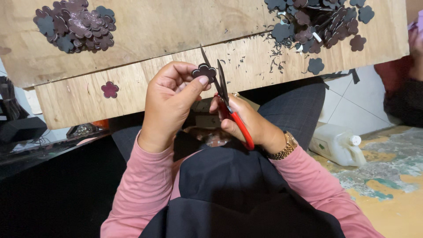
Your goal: The person sits at a wooden workbench and trims the edges of small flower-shaped fabric pieces with red-handled scissors, cutting off excess material one piece at a time and placing the trimmed pieces into a pile on the bench.
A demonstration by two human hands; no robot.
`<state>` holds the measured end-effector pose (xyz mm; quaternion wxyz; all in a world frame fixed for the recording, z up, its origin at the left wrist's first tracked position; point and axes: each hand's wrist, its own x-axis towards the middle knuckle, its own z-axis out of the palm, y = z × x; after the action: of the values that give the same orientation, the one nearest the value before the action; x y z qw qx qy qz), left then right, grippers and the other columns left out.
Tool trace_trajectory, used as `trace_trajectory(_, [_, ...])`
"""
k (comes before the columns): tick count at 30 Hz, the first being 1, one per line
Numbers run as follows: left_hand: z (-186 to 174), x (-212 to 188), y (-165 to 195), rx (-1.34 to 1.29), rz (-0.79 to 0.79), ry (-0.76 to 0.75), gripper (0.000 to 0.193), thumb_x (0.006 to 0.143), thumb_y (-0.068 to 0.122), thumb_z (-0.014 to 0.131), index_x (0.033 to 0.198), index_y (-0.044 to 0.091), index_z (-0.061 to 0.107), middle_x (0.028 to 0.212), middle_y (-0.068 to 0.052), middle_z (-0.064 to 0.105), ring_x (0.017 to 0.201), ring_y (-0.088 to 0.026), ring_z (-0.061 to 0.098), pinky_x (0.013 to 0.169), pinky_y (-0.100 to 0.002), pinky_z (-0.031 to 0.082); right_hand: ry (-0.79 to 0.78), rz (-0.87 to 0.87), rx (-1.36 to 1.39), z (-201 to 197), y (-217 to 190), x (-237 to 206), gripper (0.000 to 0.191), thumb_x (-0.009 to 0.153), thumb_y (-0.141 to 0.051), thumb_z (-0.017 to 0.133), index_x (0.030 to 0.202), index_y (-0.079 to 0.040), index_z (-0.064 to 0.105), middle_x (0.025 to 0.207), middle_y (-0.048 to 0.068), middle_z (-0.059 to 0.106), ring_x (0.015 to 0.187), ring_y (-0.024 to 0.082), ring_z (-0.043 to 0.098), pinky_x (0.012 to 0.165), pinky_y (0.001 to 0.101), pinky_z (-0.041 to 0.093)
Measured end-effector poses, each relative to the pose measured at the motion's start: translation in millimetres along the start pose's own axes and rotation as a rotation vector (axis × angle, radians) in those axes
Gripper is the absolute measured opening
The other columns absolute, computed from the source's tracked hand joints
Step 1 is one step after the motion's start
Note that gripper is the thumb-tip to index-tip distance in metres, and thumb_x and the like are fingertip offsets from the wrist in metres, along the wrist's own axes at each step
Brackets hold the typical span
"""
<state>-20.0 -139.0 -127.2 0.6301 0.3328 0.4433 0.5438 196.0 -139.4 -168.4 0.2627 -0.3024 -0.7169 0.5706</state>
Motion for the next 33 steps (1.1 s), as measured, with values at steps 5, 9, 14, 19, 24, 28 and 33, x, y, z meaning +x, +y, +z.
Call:
trace_trajectory(5, [6, 1, -5, -0.034, 0.002, 0.001, 0.011, 0.097, -0.001, 0.069, 0.103, 0.000, 0.060, 0.095, -0.006, 0.072, 0.084, -0.009, 0.070, 0.077, -0.022, 0.058, 0.004, 0.032, 0.070, 3, -2, 1, 0.087, 0.096, -0.075, 0.053, 0.136, 0.002, 0.048, 0.108, 0.005, 0.057, 0.090, 0.013, 0.054, 0.080, 0.0283, 0.049])
trace_trajectory(9, [9, 0, -9, -0.039, 0.009, -0.013, 0.011, 0.097, -0.001, 0.069, 0.101, 0.001, 0.059, 0.093, -0.007, 0.072, 0.082, -0.009, 0.069, 0.075, -0.022, 0.057, 0.020, 0.014, 0.062, 5, -4, 3, 0.089, 0.097, -0.079, 0.049, 0.137, 0.001, 0.048, 0.112, 0.006, 0.057, 0.096, 0.014, 0.054, 0.086, 0.0286, 0.050])
trace_trajectory(14, [9, -1, -9, 0.002, 0.031, -0.016, 0.011, 0.097, -0.001, 0.070, 0.101, 0.000, 0.059, 0.092, -0.007, 0.072, 0.081, -0.008, 0.068, 0.075, -0.021, 0.056, 0.015, 0.027, 0.056, 2, -9, 2, 0.093, 0.095, -0.083, 0.044, 0.136, 0.001, 0.050, 0.111, 0.005, 0.058, 0.094, 0.013, 0.054, 0.084, 0.0275, 0.050])
trace_trajectory(19, [10, -3, -7, 0.084, 0.060, -0.002, 0.011, 0.097, -0.001, 0.071, 0.101, -0.001, 0.061, 0.090, -0.006, 0.071, 0.077, -0.005, 0.063, 0.069, -0.019, 0.051, 0.006, 0.030, 0.068, 0, -11, 3, 0.092, 0.095, -0.083, 0.045, 0.130, 0.002, 0.051, 0.108, 0.006, 0.057, 0.090, 0.013, 0.054, 0.081, 0.0273, 0.049])
trace_trajectory(24, [11, -4, -4, 0.087, 0.058, -0.006, 0.011, 0.096, -0.001, 0.071, 0.099, 0.000, 0.061, 0.089, -0.005, 0.071, 0.076, -0.004, 0.064, 0.067, -0.018, 0.051, -0.009, 0.052, 0.017, -2, -9, 2, 0.087, 0.094, -0.083, 0.045, 0.119, 0.000, 0.056, 0.103, 0.006, 0.057, 0.087, 0.013, 0.055, 0.079, 0.0265, 0.048])
trace_trajectory(28, [11, -4, -2, 0.092, 0.055, -0.014, 0.012, 0.096, -0.001, 0.071, 0.099, 0.000, 0.060, 0.089, -0.005, 0.071, 0.077, -0.005, 0.065, 0.068, -0.018, 0.053, -0.003, 0.047, 0.064, -2, -7, 2, 0.088, 0.095, -0.081, 0.048, 0.125, 0.001, 0.053, 0.106, 0.005, 0.058, 0.091, 0.012, 0.056, 0.081, 0.0260, 0.050])
trace_trajectory(33, [10, -5, -1, 0.093, 0.058, -0.016, 0.011, 0.096, -0.001, 0.071, 0.099, 0.000, 0.060, 0.090, -0.006, 0.071, 0.078, -0.006, 0.066, 0.070, -0.019, 0.054, 0.002, 0.069, 0.134, 0, -4, 0, 0.088, 0.095, -0.079, 0.051, 0.129, 0.002, 0.052, 0.106, 0.003, 0.056, 0.091, 0.011, 0.055, 0.081, 0.0256, 0.050])
